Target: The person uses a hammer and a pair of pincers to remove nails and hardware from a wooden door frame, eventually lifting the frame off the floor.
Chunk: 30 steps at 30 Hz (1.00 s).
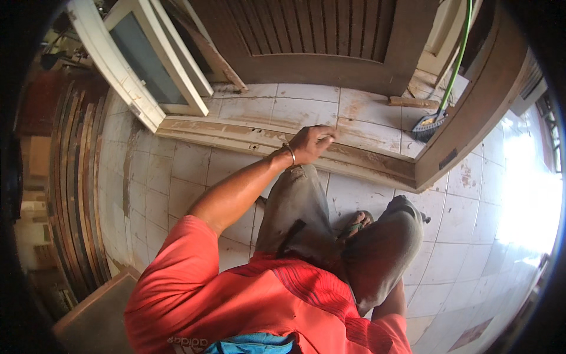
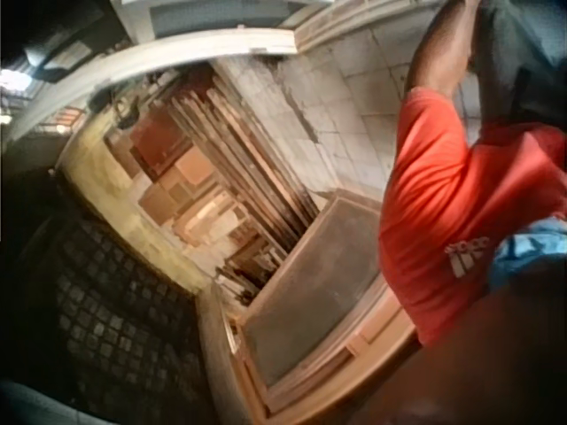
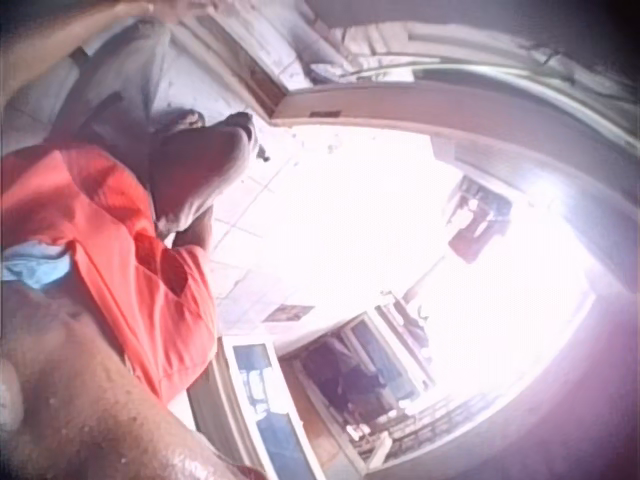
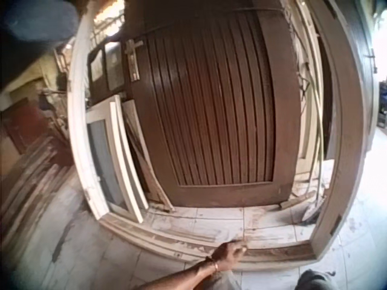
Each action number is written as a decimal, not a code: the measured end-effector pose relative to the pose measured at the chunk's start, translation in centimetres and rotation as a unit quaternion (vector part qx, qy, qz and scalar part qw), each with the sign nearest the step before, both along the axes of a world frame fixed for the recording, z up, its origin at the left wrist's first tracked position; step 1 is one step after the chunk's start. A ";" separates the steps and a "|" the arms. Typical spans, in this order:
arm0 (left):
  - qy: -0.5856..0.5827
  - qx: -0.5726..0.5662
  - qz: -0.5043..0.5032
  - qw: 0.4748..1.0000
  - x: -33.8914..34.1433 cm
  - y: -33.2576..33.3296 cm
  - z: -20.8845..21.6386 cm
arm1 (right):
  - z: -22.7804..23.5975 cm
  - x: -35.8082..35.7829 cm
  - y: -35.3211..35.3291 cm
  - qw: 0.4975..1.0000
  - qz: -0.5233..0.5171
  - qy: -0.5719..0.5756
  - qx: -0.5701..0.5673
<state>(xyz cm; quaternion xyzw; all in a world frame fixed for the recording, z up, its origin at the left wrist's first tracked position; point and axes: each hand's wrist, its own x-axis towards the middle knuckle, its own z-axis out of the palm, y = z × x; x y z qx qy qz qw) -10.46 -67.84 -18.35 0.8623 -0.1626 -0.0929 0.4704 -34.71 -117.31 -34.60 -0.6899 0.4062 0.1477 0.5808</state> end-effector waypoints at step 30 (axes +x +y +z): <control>-0.345 -0.170 -0.212 0.899 -5.3 -33.3 26.5 | 24.6 15.4 3.9 0.882 0.068 -0.433 -0.171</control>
